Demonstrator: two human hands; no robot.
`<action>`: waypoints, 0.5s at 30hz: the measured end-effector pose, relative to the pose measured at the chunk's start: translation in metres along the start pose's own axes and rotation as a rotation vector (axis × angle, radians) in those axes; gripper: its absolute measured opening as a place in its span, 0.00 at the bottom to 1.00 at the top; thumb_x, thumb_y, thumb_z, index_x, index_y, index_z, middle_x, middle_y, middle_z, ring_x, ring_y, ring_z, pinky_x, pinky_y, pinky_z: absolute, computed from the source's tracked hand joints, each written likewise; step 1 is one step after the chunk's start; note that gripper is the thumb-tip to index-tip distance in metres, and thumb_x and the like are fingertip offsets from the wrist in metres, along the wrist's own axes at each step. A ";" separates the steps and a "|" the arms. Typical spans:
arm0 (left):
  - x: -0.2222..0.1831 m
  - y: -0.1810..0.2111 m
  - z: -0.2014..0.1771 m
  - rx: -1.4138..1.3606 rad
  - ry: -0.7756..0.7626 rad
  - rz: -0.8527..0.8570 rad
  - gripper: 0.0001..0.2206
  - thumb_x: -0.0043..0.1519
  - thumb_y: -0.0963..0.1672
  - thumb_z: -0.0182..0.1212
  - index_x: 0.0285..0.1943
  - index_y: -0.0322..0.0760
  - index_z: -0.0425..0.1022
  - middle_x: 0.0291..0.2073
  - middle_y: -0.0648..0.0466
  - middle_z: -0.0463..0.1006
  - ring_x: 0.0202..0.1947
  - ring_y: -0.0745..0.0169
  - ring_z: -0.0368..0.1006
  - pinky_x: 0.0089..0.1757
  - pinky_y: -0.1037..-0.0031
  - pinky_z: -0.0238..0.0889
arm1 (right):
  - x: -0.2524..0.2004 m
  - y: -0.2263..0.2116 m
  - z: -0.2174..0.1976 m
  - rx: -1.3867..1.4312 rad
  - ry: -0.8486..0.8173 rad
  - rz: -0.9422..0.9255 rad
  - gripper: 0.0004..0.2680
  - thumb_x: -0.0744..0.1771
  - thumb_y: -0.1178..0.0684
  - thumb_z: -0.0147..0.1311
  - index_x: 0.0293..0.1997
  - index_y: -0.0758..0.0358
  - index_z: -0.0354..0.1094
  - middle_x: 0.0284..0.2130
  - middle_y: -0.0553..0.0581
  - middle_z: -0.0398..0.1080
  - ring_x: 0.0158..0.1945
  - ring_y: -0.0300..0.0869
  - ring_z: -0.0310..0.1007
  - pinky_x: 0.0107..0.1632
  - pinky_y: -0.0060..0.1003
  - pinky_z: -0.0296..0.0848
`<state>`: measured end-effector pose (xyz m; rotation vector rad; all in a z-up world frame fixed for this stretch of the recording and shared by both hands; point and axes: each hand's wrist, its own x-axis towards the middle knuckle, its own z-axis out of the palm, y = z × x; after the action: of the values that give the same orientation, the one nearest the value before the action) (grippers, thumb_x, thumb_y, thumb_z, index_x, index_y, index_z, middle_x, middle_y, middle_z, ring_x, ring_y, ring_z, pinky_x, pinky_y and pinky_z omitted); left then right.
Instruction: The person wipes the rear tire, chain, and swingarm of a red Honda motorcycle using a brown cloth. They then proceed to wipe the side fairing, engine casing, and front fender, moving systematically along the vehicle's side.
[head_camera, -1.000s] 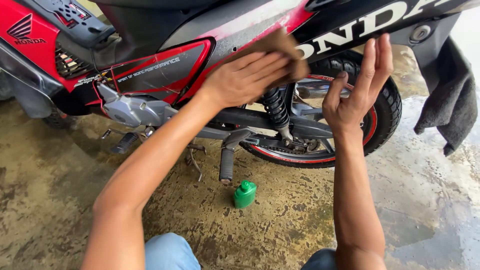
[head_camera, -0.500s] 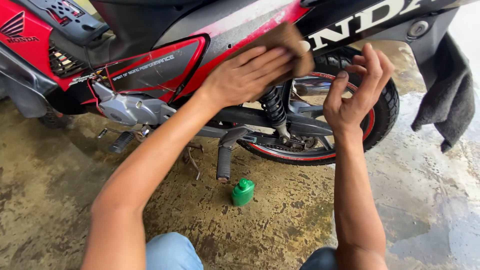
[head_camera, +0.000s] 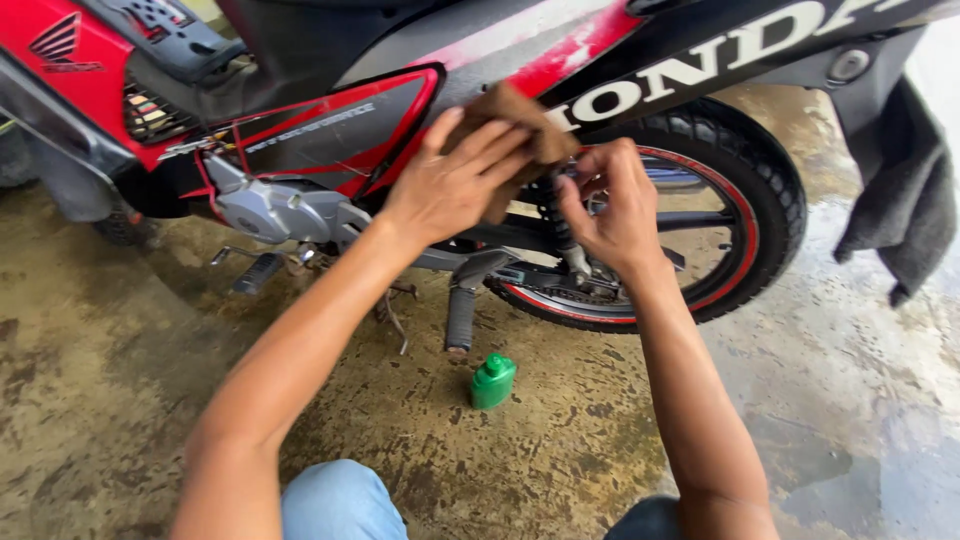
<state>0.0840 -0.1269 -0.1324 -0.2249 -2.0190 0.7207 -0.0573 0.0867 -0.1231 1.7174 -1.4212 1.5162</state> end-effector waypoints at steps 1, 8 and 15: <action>0.019 0.001 -0.006 0.005 0.002 0.001 0.22 0.63 0.41 0.45 0.66 0.52 0.72 0.68 0.62 0.68 0.74 0.65 0.52 0.70 0.47 0.37 | 0.005 -0.014 0.005 0.001 0.001 -0.005 0.08 0.68 0.60 0.63 0.45 0.71 0.65 0.32 0.65 0.66 0.27 0.56 0.75 0.28 0.44 0.75; 0.103 0.008 -0.040 -0.320 -0.224 -0.021 0.30 0.72 0.37 0.68 0.77 0.40 0.51 0.77 0.54 0.55 0.77 0.64 0.45 0.69 0.56 0.21 | 0.009 -0.041 0.025 -0.343 0.219 -0.129 0.20 0.65 0.70 0.53 0.64 0.69 0.55 0.61 0.67 0.54 0.63 0.58 0.60 0.67 0.49 0.65; 0.041 -0.024 -0.070 -0.414 -0.207 -0.197 0.37 0.67 0.41 0.72 0.79 0.41 0.48 0.79 0.45 0.47 0.80 0.45 0.45 0.76 0.48 0.28 | 0.008 -0.020 0.070 -0.534 0.112 0.024 0.28 0.75 0.45 0.53 0.81 0.56 0.35 0.78 0.70 0.33 0.81 0.69 0.46 0.83 0.60 0.50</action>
<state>0.1237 -0.1006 -0.0624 -0.1926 -2.3369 0.2028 -0.0091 0.0318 -0.1314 1.2744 -1.6069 1.0870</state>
